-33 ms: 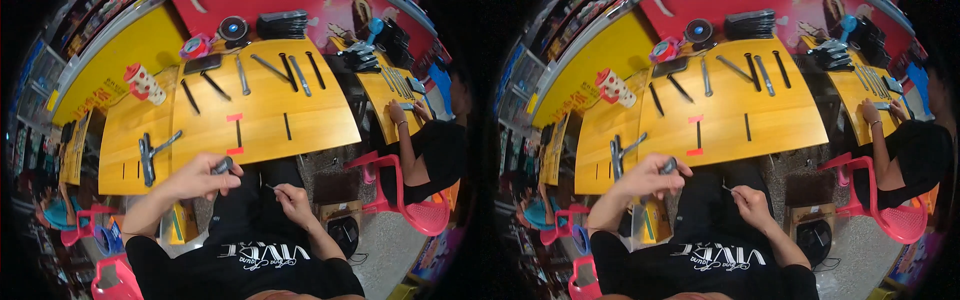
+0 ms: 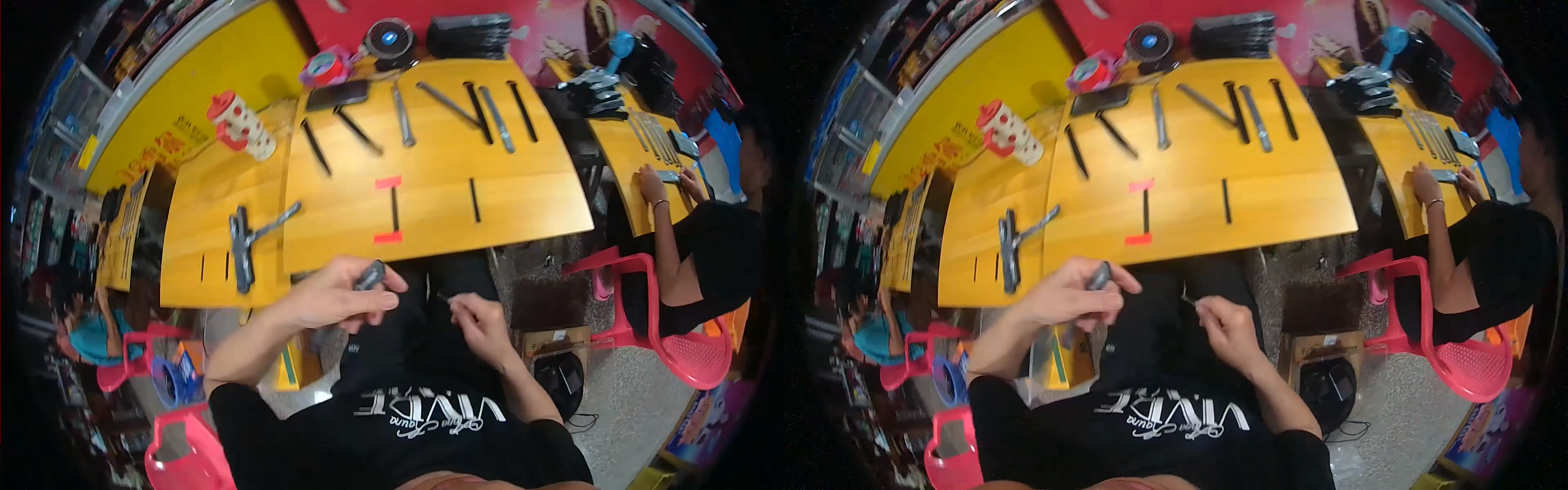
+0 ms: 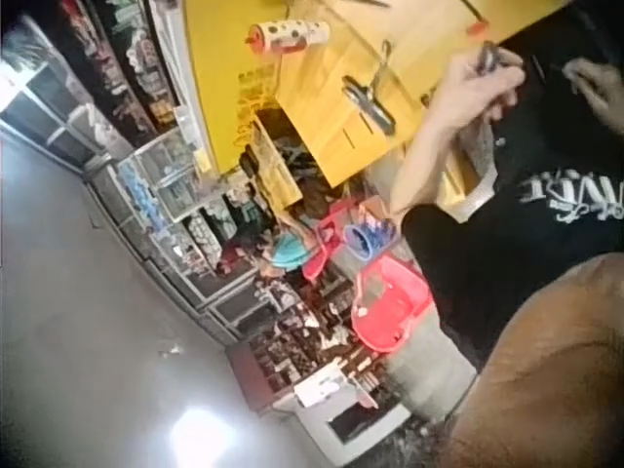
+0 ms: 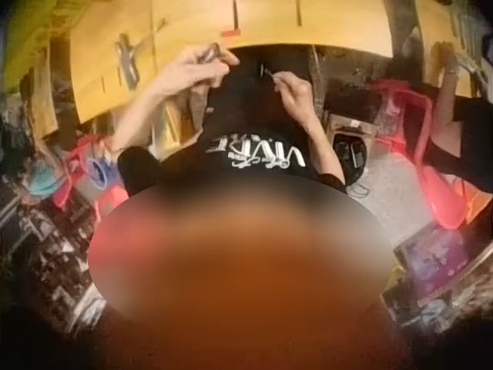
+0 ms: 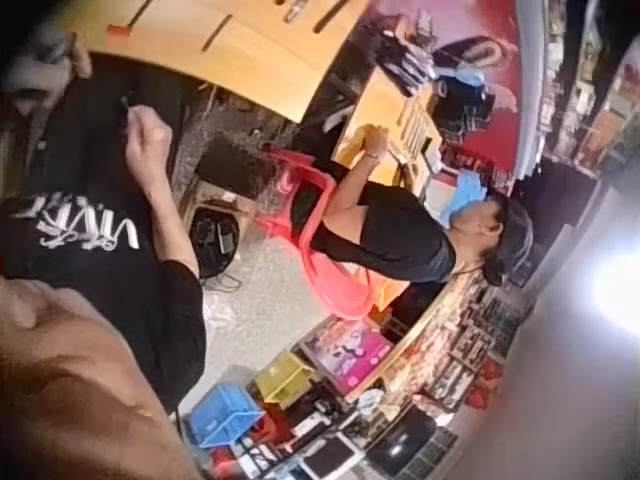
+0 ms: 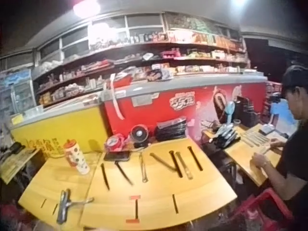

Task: Attaching metal clips and fasteners to black webbing straps at a workbench.

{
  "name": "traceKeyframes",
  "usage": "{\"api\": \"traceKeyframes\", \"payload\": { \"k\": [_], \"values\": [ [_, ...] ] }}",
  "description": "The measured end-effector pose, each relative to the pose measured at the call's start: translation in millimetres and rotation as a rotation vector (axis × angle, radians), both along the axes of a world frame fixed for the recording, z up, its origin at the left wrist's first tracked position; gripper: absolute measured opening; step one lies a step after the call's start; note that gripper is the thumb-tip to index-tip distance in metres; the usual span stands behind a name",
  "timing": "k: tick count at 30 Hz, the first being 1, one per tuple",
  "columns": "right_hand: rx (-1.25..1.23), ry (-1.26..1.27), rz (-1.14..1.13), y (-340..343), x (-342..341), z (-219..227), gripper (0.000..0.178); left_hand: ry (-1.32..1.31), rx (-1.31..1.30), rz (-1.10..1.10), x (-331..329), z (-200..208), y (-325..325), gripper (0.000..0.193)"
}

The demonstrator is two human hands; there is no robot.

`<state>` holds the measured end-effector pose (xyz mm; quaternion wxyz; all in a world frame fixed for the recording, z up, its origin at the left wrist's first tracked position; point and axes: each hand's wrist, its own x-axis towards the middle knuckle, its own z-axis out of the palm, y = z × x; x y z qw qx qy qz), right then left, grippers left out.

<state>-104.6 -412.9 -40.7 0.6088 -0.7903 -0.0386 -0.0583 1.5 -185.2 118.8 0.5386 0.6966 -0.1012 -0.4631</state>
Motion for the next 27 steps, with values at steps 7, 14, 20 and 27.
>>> {"api": "traceKeyframes", "payload": {
  "k": [7, 14, 20, 27],
  "values": [
    [0.041, -0.014, 0.022, 27, -12, 26, 0.016, 0.185, -0.650, 0.686, -80, -145, -10, 0.034],
    [-0.204, -0.284, 0.016, 48, -19, 37, 0.017, 0.112, -0.693, 0.646, -88, -133, -14, 0.024],
    [-0.403, -0.322, -0.024, 49, -22, 42, 0.021, 0.126, -0.710, 0.632, -90, -136, -11, 0.023],
    [-0.404, -0.339, -0.031, 45, -19, 38, 0.024, 0.122, -0.691, 0.619, -88, -137, -15, 0.021]
  ]
}}
